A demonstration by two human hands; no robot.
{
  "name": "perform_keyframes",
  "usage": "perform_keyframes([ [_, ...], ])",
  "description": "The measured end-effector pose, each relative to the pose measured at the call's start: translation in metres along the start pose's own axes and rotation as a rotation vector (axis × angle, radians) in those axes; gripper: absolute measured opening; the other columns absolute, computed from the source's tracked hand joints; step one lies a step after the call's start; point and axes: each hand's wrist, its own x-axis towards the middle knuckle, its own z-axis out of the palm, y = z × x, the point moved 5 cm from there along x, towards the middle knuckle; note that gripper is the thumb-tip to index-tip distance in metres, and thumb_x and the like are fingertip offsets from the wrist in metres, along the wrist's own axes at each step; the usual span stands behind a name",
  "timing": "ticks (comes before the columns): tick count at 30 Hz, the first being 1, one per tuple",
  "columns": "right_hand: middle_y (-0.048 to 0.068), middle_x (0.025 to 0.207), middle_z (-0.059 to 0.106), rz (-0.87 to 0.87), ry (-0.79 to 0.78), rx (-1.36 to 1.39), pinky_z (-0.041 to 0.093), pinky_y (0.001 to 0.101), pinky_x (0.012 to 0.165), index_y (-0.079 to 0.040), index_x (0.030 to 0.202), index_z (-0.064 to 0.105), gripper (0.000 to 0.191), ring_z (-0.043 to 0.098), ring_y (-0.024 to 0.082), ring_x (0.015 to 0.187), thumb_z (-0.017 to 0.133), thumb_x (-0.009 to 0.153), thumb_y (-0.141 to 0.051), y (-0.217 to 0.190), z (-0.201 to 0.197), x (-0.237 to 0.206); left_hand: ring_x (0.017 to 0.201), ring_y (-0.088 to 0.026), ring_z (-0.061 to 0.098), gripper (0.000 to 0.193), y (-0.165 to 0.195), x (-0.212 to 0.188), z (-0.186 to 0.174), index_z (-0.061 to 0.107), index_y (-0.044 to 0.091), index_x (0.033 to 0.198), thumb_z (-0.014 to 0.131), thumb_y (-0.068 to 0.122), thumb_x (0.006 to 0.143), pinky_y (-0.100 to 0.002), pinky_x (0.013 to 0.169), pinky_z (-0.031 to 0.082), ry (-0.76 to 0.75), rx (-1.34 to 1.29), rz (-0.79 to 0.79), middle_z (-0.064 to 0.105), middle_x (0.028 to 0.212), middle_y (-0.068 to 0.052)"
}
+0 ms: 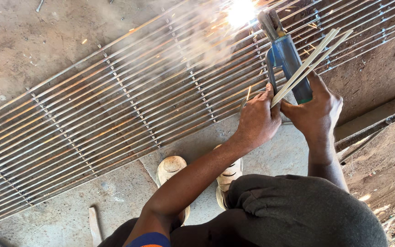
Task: The person welds intersections on a metal grate using a handheld welding tool and filler rods. They move along the grate, creating weld beads at multiple junctions while sparks fly. The person occasionally repositions the filler rod and adjusts the tool angle to continue welding.
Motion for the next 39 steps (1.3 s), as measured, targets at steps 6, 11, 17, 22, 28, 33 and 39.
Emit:
perform_keyframes([
  [6,0.003,0.089,0.076,0.010,0.076,-0.034,0.060,0.0252,0.060,-0.001,0.130,0.070,0.052,0.069,0.009,0.063,0.094,0.092,-0.028,0.007,-0.006,-0.006,0.069,-0.035,0.074,0.047,0.016,-0.006,-0.007,0.052,-0.016,0.137,0.059,0.008,0.097,-0.039,0.063,0.063,0.066,-0.078,0.045,0.070,0.098,-0.031],
  [11,0.005,0.091,0.076,0.007,0.070,-0.006,0.061,0.0282,0.064,-0.001,0.128,0.069,0.056,0.072,0.012,0.067,0.095,0.088,-0.029,0.001,-0.010,-0.007,0.074,-0.037,0.076,0.048,0.011,-0.005,-0.001,0.052,-0.015,0.139,0.059,0.009,0.098,-0.041,0.066,0.063,0.035,-0.081,-0.003,0.071,0.097,-0.031],
  [17,0.009,0.090,0.077,0.050,0.040,-0.016,0.063,0.0313,0.066,-0.001,0.126,0.071,0.054,0.074,0.015,0.070,0.094,0.085,-0.028,0.000,-0.008,-0.009,0.077,-0.037,0.076,0.048,0.006,-0.006,0.002,0.052,-0.015,0.138,0.059,0.012,0.099,-0.043,0.073,0.062,-0.004,-0.066,-0.051,0.071,0.093,-0.030],
  [22,0.009,0.095,0.077,0.001,0.041,-0.027,0.063,0.0280,0.067,0.004,0.127,0.068,0.057,0.075,0.013,0.073,0.094,0.090,-0.031,0.004,-0.005,-0.009,0.077,-0.034,0.076,0.052,0.002,-0.004,0.007,0.046,-0.016,0.141,0.054,0.015,0.100,-0.041,0.070,0.063,-0.115,-0.087,-0.140,0.069,0.095,-0.029],
  [28,0.006,0.079,0.074,0.064,0.009,-0.027,0.057,0.0270,0.051,0.006,0.133,0.068,0.072,0.066,0.011,0.054,0.097,0.084,-0.039,0.000,-0.005,-0.006,0.089,-0.037,0.074,0.055,0.002,-0.003,0.006,0.046,-0.018,0.142,0.056,0.018,0.101,-0.046,0.085,0.058,-0.012,0.008,-0.027,0.070,0.094,-0.028],
  [33,0.005,0.082,0.074,-0.001,0.047,-0.019,0.057,0.0277,0.057,0.003,0.132,0.070,0.074,0.067,0.010,0.060,0.098,0.084,-0.044,-0.009,-0.010,-0.005,0.088,-0.037,0.073,0.053,-0.005,-0.002,0.012,0.051,-0.013,0.139,0.056,0.020,0.098,-0.047,0.083,0.056,-0.094,-0.007,-0.184,0.071,0.093,-0.027],
  [39,0.004,0.082,0.074,0.049,0.025,-0.017,0.056,0.0265,0.053,0.003,0.136,0.069,0.079,0.064,0.008,0.055,0.097,0.084,-0.048,-0.009,-0.010,-0.003,0.093,-0.038,0.073,0.054,-0.002,-0.002,0.007,0.049,-0.017,0.139,0.056,0.019,0.099,-0.046,0.088,0.057,-0.019,-0.025,-0.085,0.070,0.097,-0.028],
])
